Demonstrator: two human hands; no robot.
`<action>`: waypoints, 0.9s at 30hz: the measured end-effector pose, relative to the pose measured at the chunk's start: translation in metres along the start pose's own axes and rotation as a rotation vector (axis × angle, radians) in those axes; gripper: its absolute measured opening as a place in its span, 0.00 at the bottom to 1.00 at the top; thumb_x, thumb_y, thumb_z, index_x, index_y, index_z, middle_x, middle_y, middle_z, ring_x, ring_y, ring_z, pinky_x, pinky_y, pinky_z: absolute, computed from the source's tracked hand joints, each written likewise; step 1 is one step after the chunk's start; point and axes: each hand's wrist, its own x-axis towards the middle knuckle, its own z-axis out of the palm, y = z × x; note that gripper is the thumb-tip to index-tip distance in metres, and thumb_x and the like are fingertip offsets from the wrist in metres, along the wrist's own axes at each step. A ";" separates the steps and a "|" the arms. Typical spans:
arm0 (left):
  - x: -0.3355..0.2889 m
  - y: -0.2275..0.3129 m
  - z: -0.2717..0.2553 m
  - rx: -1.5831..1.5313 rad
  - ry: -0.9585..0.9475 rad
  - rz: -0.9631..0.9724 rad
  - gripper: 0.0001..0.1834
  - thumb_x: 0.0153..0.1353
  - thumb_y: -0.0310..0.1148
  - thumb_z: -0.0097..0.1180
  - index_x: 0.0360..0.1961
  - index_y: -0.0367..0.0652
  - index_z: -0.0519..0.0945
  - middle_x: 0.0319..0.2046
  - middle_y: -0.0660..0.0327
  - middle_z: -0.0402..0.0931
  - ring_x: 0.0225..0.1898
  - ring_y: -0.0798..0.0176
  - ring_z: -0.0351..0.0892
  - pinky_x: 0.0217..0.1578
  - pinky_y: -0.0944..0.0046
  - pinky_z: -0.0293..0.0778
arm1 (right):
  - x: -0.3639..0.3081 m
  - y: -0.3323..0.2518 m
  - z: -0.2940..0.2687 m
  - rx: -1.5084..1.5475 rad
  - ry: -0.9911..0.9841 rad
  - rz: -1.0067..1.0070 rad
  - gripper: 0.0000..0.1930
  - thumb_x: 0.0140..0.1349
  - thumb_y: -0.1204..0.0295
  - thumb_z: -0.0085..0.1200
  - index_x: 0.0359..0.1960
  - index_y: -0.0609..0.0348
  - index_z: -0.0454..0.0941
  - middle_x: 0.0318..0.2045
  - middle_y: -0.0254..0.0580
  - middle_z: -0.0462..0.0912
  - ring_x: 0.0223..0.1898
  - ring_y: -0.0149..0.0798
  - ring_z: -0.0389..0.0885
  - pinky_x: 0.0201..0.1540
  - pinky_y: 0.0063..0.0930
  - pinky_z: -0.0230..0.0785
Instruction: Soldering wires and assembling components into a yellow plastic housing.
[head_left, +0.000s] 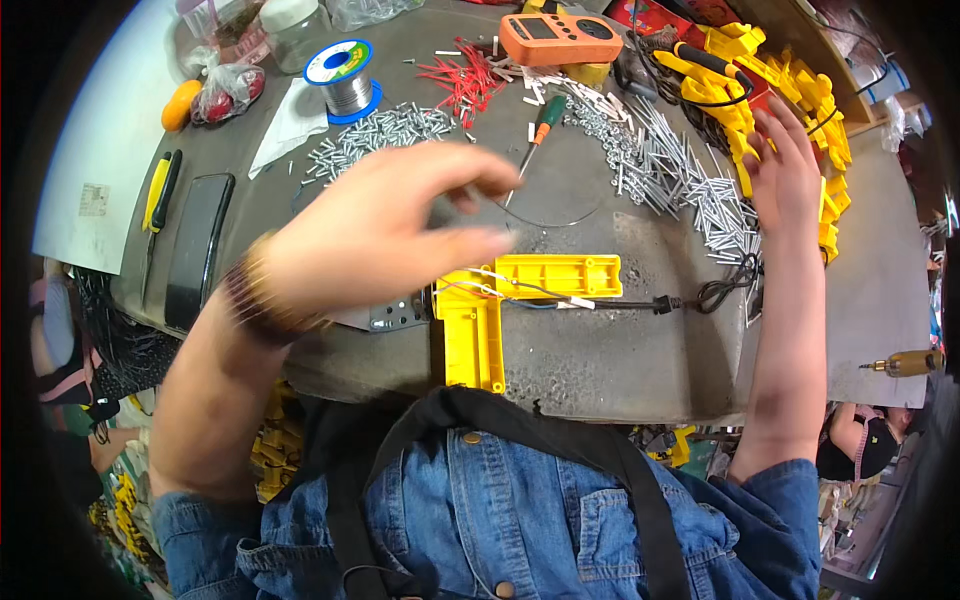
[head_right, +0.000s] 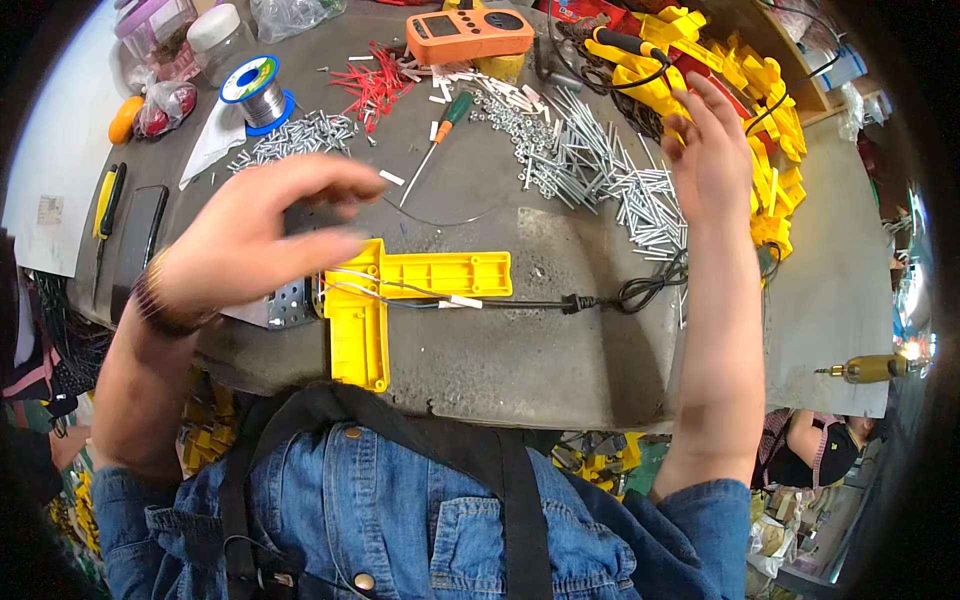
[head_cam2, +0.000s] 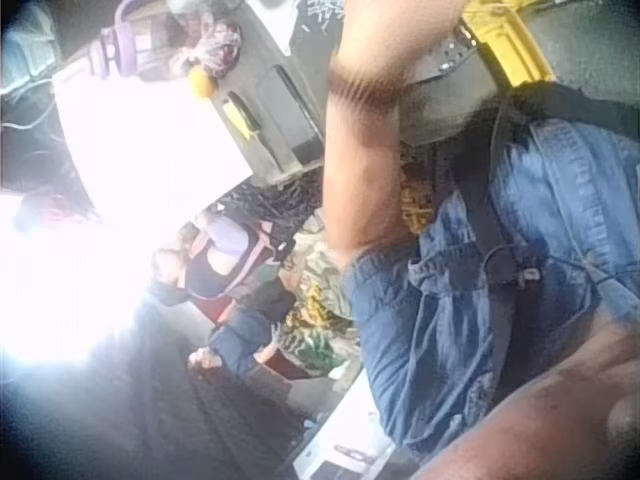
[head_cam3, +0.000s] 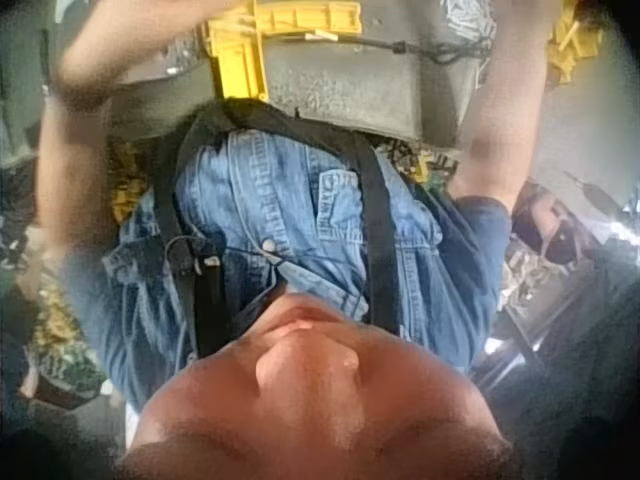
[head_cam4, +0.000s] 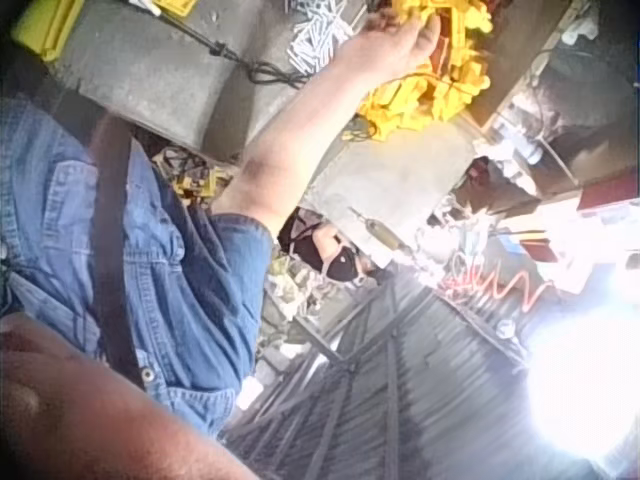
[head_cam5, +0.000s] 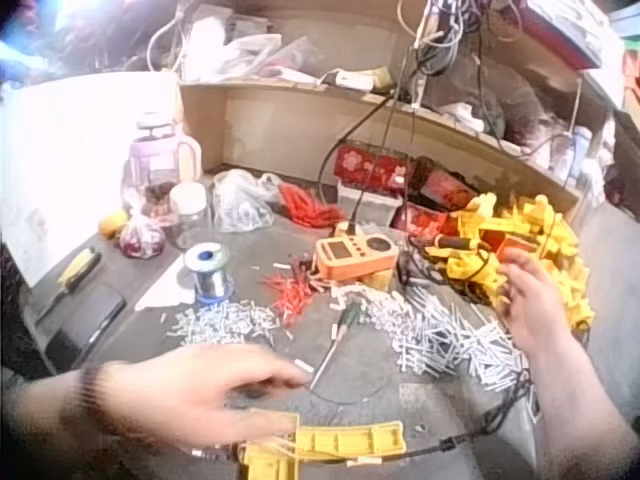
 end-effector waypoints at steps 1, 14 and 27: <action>0.020 0.001 0.010 0.028 -0.007 -0.010 0.18 0.58 0.33 0.63 0.48 0.37 0.79 0.40 0.56 0.81 0.40 0.62 0.81 0.43 0.62 0.76 | 0.023 0.008 -0.001 -0.027 -0.049 0.020 0.21 0.66 0.73 0.55 0.60 0.60 0.69 0.46 0.37 0.78 0.40 0.28 0.76 0.33 0.22 0.68; -0.017 0.016 0.010 0.227 0.257 0.224 0.04 0.53 0.21 0.60 0.32 0.38 0.79 0.28 0.57 0.75 0.32 0.54 0.75 0.35 0.61 0.71 | 0.007 -0.016 0.042 -0.101 -0.065 -0.656 0.18 0.67 0.70 0.58 0.56 0.64 0.74 0.40 0.40 0.83 0.33 0.28 0.78 0.34 0.21 0.71; -0.050 0.017 0.031 0.302 0.390 0.074 0.08 0.48 0.22 0.65 0.30 0.44 0.82 0.28 0.62 0.75 0.32 0.61 0.73 0.39 0.64 0.66 | -0.079 0.036 0.080 0.425 -0.261 0.280 0.13 0.72 0.59 0.47 0.41 0.55 0.72 0.31 0.44 0.83 0.15 0.23 0.66 0.17 0.18 0.56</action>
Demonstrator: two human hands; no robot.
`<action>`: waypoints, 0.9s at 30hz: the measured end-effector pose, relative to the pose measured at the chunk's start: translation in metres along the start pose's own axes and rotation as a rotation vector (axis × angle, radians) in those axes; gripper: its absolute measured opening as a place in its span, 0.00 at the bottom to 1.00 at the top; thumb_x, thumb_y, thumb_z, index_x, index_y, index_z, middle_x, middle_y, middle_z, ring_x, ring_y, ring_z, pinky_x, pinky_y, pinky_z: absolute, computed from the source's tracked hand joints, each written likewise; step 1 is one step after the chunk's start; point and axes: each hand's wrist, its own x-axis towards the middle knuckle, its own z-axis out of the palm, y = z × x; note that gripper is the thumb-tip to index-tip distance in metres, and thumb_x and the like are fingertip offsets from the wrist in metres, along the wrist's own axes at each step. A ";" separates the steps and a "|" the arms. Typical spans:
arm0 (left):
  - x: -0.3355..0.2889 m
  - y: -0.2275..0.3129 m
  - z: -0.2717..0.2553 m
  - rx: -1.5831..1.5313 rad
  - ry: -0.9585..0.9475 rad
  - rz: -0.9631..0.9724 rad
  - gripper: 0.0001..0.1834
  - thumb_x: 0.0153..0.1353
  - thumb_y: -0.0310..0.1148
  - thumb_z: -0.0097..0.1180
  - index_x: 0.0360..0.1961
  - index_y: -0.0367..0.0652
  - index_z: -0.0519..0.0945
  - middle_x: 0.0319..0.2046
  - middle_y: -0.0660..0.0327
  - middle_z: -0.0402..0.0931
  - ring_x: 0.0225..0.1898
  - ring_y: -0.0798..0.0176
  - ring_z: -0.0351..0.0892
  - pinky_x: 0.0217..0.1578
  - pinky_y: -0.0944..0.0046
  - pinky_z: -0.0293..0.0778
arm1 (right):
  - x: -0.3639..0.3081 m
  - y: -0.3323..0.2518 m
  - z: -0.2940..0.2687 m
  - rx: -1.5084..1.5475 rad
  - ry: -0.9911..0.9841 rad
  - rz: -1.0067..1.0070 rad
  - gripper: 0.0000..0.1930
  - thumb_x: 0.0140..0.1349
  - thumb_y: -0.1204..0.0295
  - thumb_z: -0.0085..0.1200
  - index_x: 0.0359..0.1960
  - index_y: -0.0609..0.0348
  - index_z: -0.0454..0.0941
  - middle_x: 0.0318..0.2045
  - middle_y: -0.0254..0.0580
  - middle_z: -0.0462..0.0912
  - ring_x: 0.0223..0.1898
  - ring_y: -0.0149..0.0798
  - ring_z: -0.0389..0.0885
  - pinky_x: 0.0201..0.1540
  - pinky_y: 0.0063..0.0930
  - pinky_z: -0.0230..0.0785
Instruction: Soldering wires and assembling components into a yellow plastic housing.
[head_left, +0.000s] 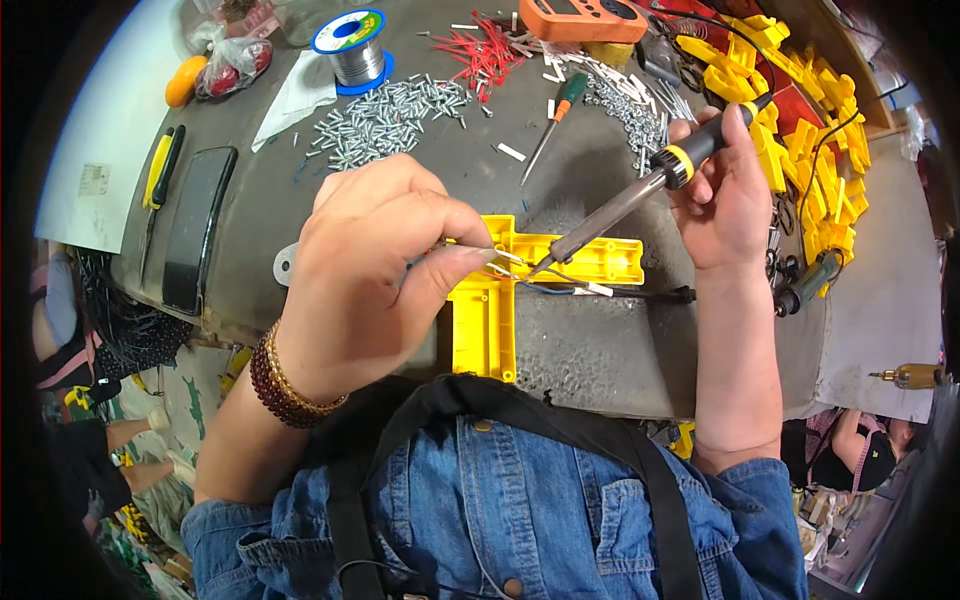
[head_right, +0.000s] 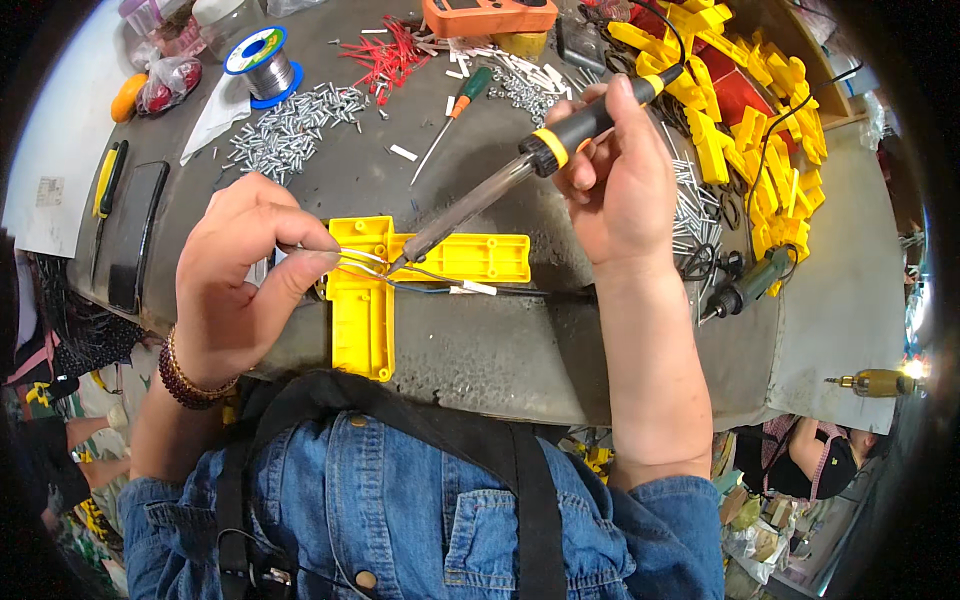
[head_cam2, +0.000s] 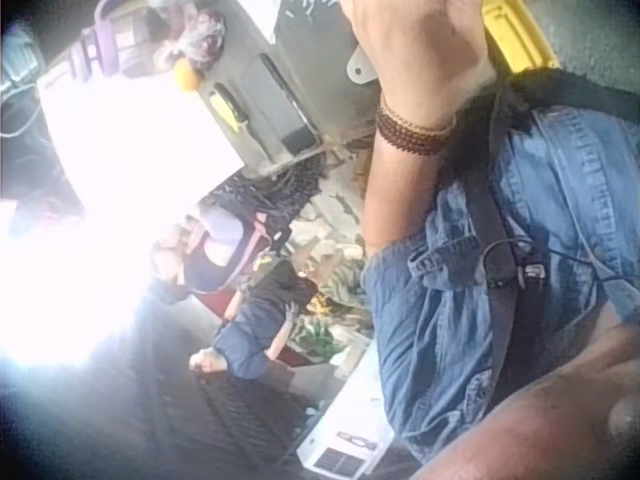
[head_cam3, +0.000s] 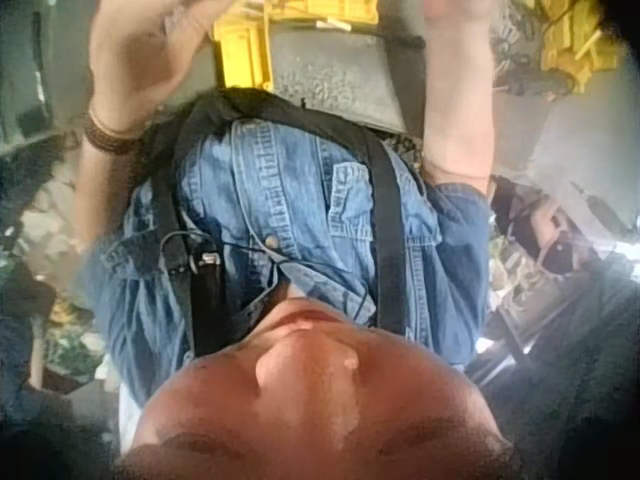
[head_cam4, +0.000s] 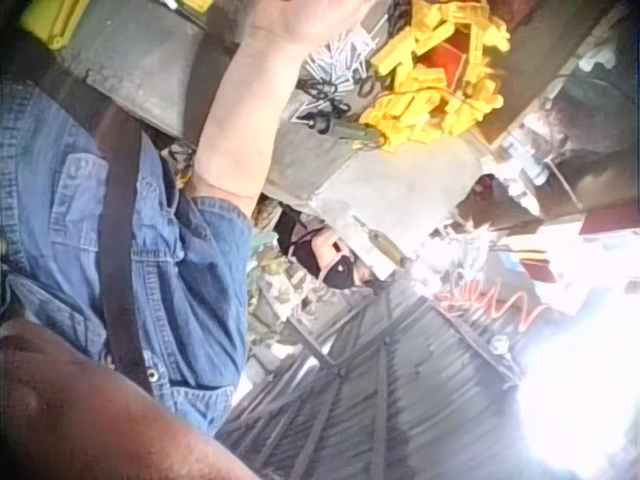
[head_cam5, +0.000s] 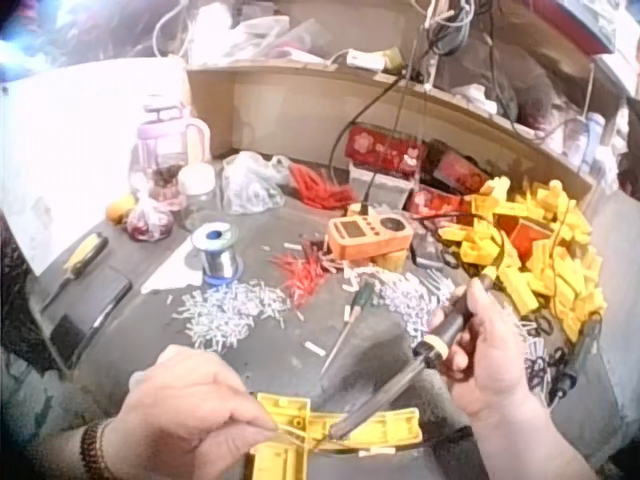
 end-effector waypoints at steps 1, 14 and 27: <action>0.000 0.000 0.000 0.004 0.007 -0.001 0.08 0.48 0.22 0.65 0.30 0.44 0.81 0.28 0.62 0.75 0.32 0.60 0.73 0.38 0.63 0.66 | -0.001 0.002 0.001 -0.005 -0.007 0.000 0.12 0.72 0.59 0.47 0.40 0.55 0.72 0.31 0.44 0.83 0.16 0.23 0.66 0.17 0.17 0.56; 0.000 -0.003 0.008 0.044 0.025 0.025 0.08 0.48 0.23 0.65 0.30 0.44 0.81 0.28 0.63 0.76 0.33 0.60 0.74 0.40 0.62 0.65 | -0.001 0.006 0.002 0.003 -0.004 -0.024 0.12 0.72 0.59 0.48 0.40 0.54 0.73 0.30 0.43 0.83 0.16 0.23 0.67 0.18 0.18 0.57; -0.002 -0.002 0.009 0.037 -0.013 0.039 0.07 0.50 0.25 0.65 0.30 0.45 0.80 0.28 0.64 0.75 0.32 0.61 0.74 0.41 0.63 0.64 | -0.002 0.007 0.005 0.010 -0.018 -0.034 0.12 0.71 0.58 0.49 0.40 0.54 0.73 0.30 0.44 0.83 0.16 0.22 0.67 0.18 0.16 0.58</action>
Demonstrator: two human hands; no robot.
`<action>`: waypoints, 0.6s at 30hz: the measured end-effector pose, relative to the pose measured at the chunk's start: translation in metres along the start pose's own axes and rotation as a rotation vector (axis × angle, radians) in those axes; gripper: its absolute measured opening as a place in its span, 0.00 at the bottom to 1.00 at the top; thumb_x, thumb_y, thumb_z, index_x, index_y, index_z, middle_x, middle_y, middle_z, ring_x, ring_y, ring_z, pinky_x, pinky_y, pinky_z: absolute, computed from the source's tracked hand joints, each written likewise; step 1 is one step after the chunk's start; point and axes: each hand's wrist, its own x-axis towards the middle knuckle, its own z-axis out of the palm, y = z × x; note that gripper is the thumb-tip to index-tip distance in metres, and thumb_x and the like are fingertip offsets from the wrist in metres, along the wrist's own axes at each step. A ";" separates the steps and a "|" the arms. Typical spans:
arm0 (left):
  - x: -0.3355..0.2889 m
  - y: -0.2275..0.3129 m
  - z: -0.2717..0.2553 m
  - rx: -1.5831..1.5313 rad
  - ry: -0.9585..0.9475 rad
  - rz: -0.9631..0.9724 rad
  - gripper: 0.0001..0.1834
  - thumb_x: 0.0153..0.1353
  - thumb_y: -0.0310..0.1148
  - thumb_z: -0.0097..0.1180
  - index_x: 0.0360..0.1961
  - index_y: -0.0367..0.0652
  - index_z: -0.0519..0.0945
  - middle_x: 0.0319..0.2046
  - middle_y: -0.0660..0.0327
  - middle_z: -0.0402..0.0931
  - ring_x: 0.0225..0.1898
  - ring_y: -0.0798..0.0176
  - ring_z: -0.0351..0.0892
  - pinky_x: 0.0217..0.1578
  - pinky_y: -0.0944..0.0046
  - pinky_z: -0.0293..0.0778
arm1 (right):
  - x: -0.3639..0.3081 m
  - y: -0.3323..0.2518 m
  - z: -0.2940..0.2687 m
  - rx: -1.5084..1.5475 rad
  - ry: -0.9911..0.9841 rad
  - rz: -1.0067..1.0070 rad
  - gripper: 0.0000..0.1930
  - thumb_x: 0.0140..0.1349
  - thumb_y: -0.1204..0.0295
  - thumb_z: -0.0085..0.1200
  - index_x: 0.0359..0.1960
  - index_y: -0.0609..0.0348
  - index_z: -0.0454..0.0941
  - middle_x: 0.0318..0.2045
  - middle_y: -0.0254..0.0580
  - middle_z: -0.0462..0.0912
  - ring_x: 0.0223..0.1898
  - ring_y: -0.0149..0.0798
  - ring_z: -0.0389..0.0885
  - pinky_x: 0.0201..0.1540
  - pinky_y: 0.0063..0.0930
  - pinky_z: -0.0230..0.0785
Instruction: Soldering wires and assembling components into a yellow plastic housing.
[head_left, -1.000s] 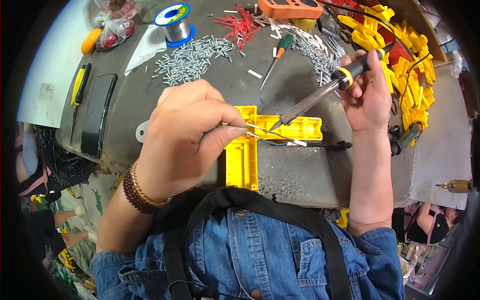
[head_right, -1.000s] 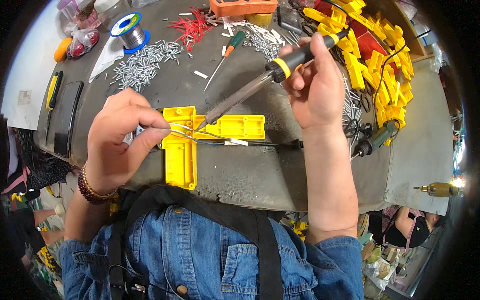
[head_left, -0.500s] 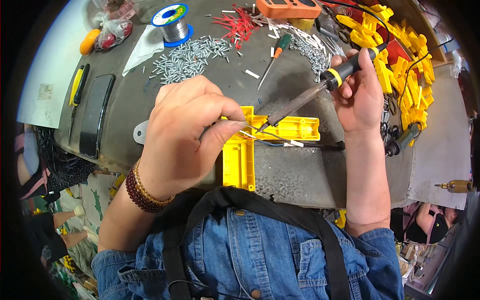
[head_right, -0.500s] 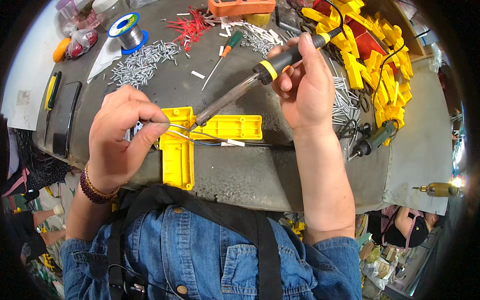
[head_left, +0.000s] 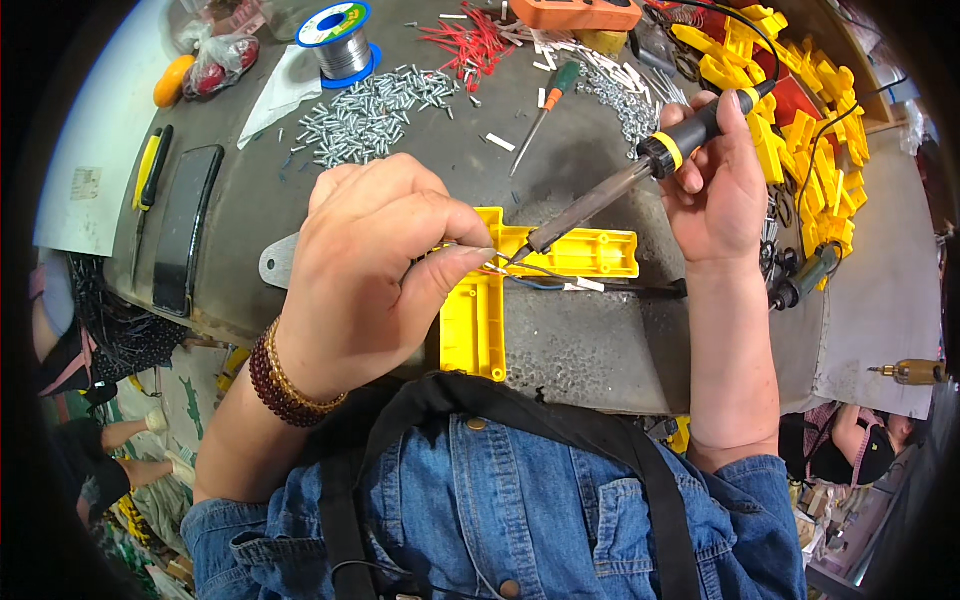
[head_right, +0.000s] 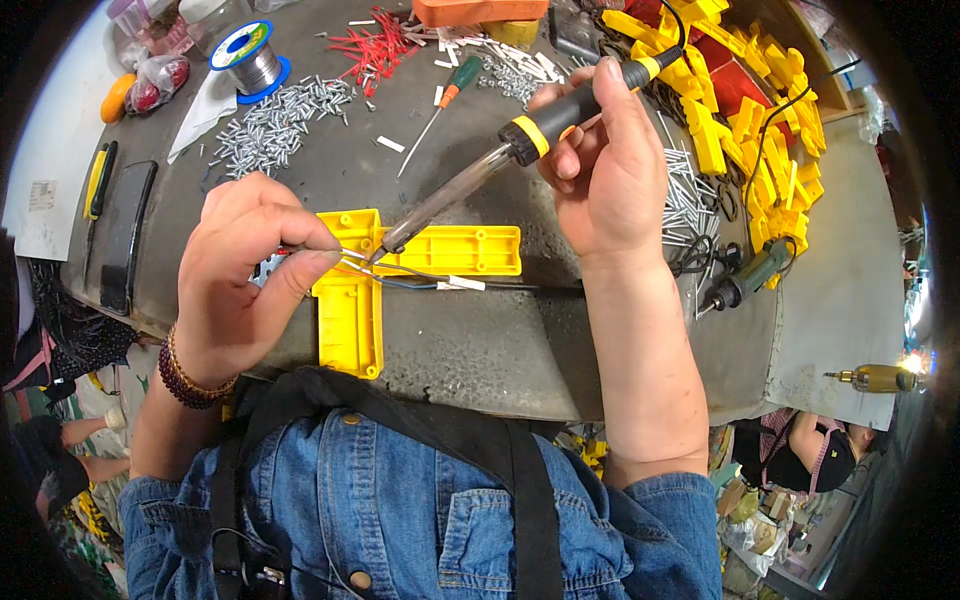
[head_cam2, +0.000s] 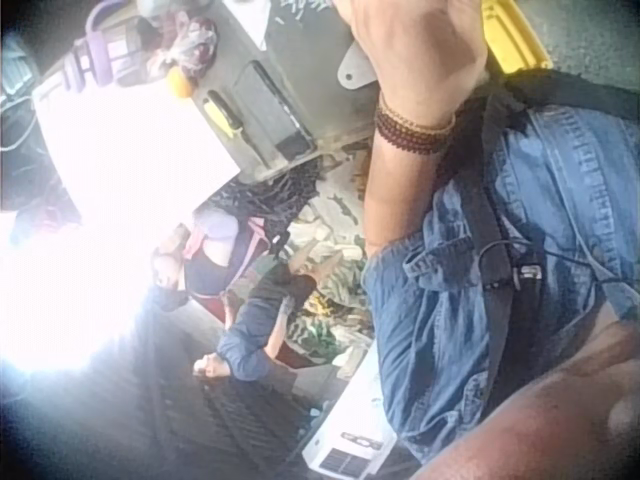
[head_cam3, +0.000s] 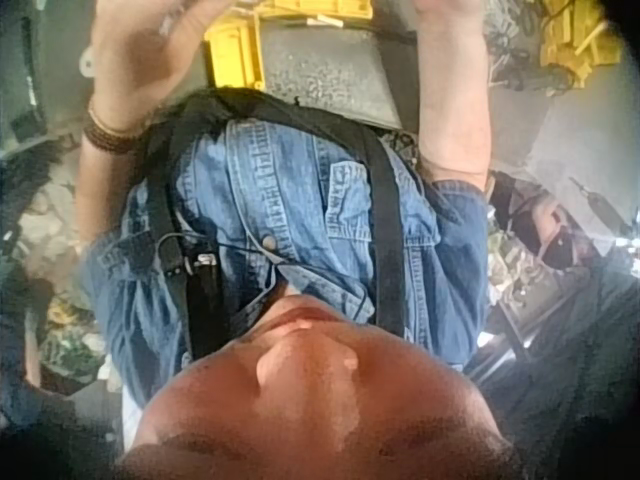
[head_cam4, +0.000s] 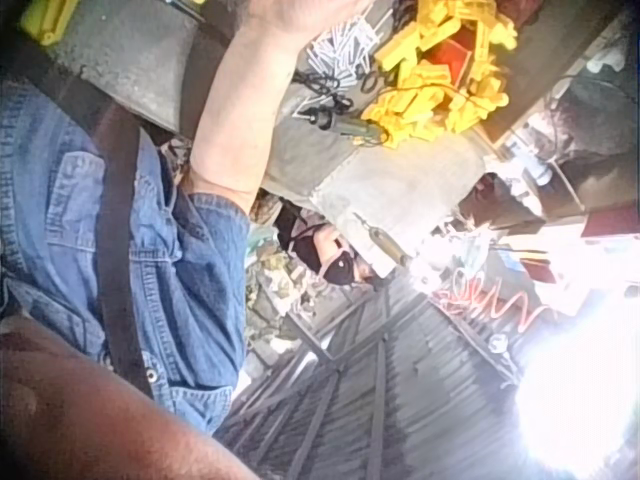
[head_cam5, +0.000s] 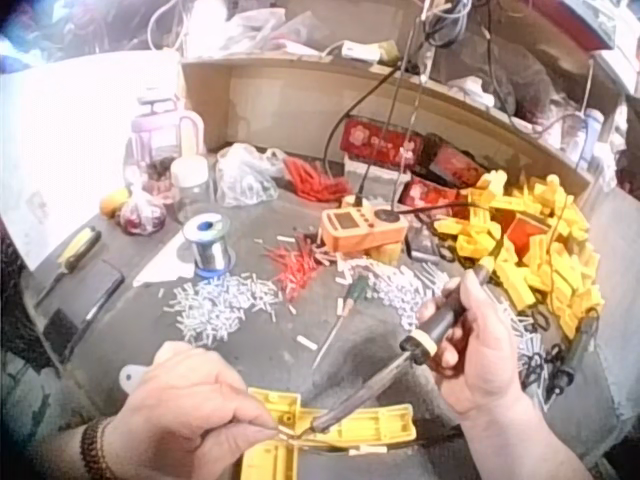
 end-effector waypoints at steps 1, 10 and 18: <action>0.000 0.000 0.000 0.008 -0.001 0.010 0.07 0.50 0.24 0.65 0.30 0.44 0.80 0.28 0.63 0.75 0.32 0.61 0.73 0.40 0.63 0.65 | 0.001 0.000 0.000 -0.012 0.012 -0.007 0.12 0.71 0.58 0.48 0.40 0.54 0.73 0.30 0.44 0.83 0.16 0.22 0.66 0.18 0.16 0.58; -0.006 0.006 -0.005 -0.077 0.021 -0.067 0.08 0.50 0.20 0.64 0.30 0.43 0.80 0.29 0.61 0.74 0.34 0.59 0.72 0.38 0.63 0.66 | -0.002 -0.011 -0.005 0.024 0.045 -0.024 0.12 0.71 0.58 0.48 0.41 0.54 0.73 0.32 0.44 0.83 0.15 0.23 0.65 0.18 0.17 0.57; -0.008 0.003 0.001 0.107 -0.015 0.001 0.09 0.45 0.27 0.65 0.29 0.47 0.80 0.41 0.60 0.76 0.46 0.53 0.72 0.53 0.55 0.60 | -0.014 -0.012 0.014 -0.096 -0.042 -0.163 0.14 0.72 0.58 0.47 0.40 0.57 0.73 0.30 0.50 0.82 0.13 0.23 0.64 0.17 0.16 0.59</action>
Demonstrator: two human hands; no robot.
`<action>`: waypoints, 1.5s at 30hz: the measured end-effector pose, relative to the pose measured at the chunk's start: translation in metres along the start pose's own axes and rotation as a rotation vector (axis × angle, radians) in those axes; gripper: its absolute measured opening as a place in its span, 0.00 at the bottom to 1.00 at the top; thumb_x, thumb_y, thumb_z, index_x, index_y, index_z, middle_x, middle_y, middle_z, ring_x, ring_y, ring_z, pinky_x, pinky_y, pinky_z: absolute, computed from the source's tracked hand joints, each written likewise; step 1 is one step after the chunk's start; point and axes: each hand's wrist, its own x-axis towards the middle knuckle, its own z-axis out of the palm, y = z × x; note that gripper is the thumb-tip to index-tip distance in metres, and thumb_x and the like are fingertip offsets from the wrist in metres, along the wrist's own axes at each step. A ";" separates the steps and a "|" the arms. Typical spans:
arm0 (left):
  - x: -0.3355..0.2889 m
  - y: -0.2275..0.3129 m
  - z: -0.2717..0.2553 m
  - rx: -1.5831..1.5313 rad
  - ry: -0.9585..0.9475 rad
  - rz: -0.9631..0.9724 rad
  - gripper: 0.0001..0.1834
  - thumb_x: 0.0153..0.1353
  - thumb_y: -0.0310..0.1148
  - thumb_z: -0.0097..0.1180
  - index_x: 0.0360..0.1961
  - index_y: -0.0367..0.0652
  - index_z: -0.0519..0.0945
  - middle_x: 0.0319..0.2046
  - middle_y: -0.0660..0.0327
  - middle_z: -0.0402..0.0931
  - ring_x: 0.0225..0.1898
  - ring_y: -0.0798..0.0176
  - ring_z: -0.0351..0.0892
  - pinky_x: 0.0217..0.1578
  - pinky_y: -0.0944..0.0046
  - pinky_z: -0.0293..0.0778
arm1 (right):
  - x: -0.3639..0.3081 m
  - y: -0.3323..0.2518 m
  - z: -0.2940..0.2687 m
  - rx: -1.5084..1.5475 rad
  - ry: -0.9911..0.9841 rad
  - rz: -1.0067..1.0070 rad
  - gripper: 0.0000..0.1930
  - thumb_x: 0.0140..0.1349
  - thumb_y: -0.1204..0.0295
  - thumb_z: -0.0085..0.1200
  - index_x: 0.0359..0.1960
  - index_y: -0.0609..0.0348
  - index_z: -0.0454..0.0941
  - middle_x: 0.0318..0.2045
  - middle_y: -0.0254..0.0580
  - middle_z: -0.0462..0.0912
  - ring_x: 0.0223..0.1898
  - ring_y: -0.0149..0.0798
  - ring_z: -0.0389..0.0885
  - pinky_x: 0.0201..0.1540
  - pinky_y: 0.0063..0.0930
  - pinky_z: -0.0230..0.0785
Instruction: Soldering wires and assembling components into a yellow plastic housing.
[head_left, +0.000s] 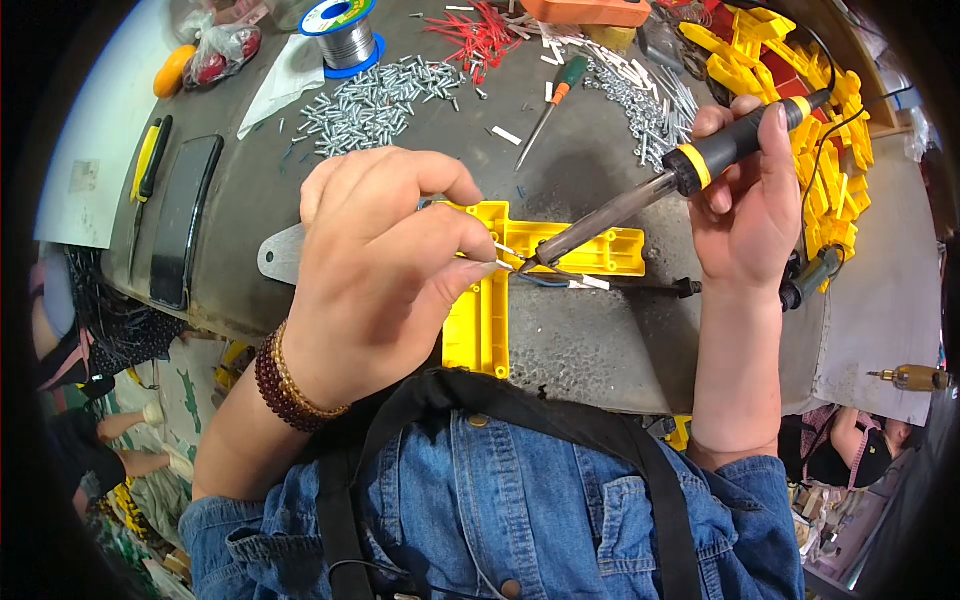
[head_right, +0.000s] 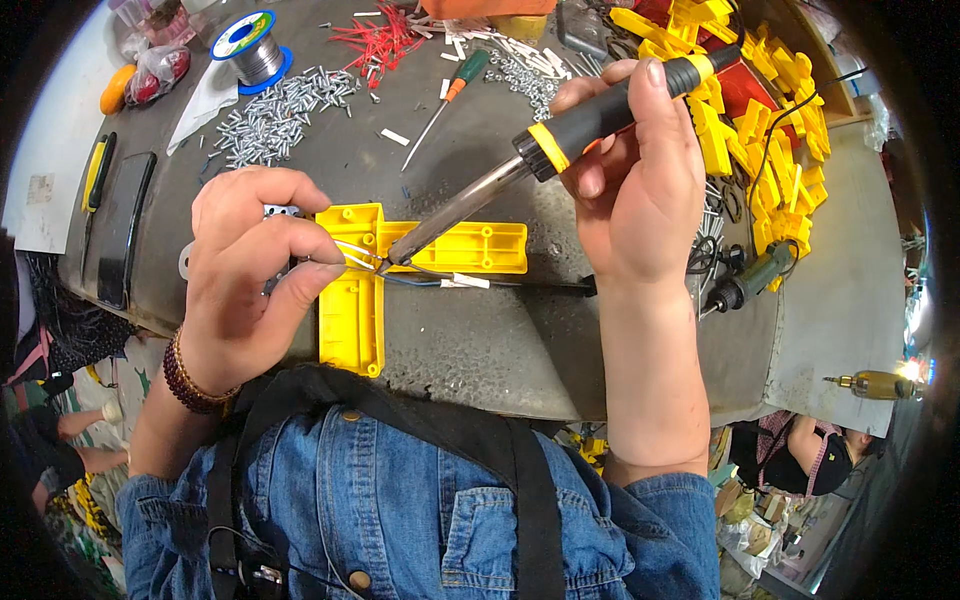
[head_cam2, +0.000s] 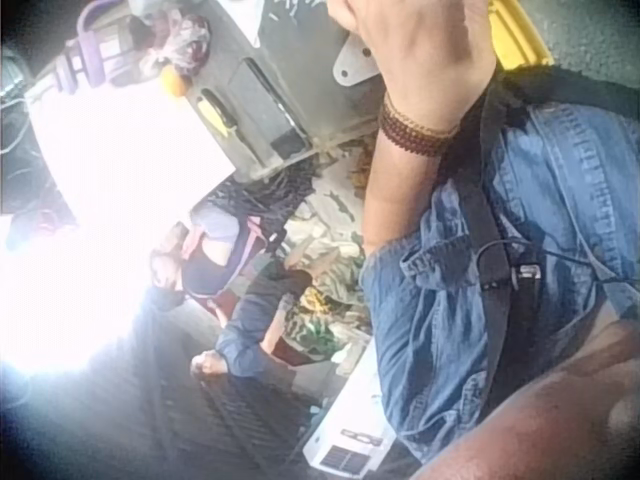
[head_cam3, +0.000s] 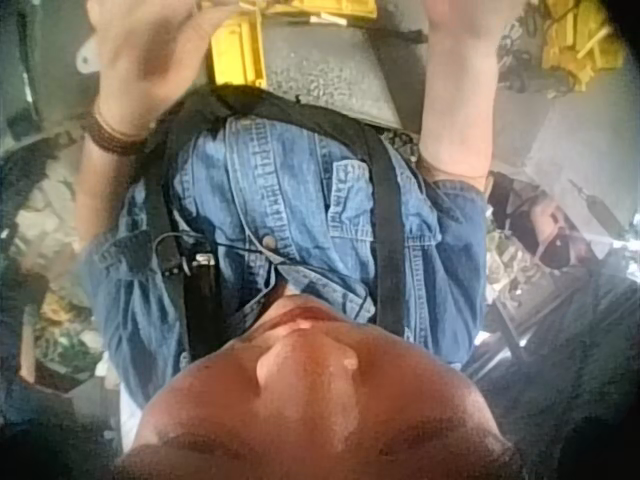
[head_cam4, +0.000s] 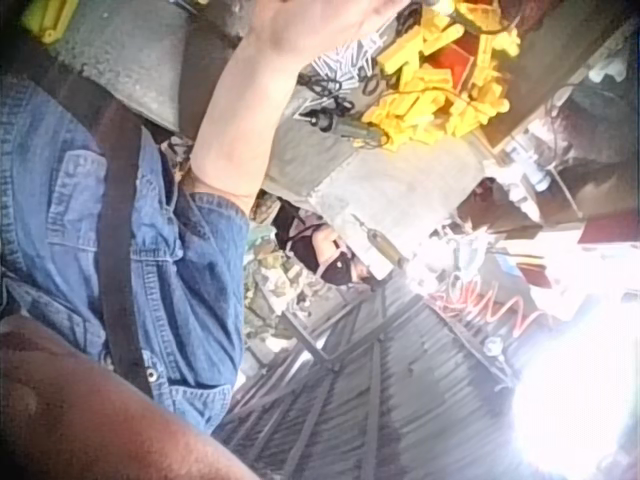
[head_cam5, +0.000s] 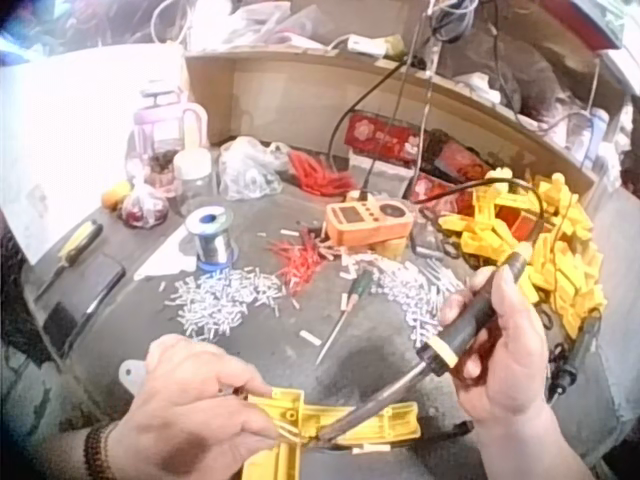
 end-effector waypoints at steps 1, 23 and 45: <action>0.001 0.002 0.001 0.007 0.005 0.005 0.09 0.45 0.27 0.65 0.29 0.47 0.80 0.43 0.59 0.76 0.48 0.53 0.72 0.55 0.54 0.59 | -0.001 -0.002 0.000 0.003 0.001 -0.001 0.14 0.72 0.58 0.47 0.40 0.57 0.73 0.30 0.50 0.82 0.13 0.23 0.64 0.17 0.16 0.59; 0.002 -0.001 0.001 -0.078 0.092 0.066 0.10 0.43 0.25 0.68 0.30 0.45 0.82 0.41 0.59 0.78 0.44 0.55 0.74 0.48 0.57 0.65 | -0.007 -0.004 0.000 -0.081 0.009 -0.080 0.17 0.71 0.56 0.49 0.40 0.59 0.74 0.30 0.50 0.83 0.14 0.23 0.65 0.16 0.14 0.59; -0.138 -0.039 -0.346 -0.178 1.004 -0.426 0.22 0.63 0.22 0.56 0.59 0.36 0.71 0.51 0.58 0.76 0.47 0.70 0.75 0.46 0.69 0.74 | 0.179 -0.040 -0.176 -0.338 -0.332 -0.398 0.13 0.68 0.75 0.54 0.53 0.60 0.74 0.52 0.41 0.78 0.55 0.37 0.76 0.62 0.32 0.66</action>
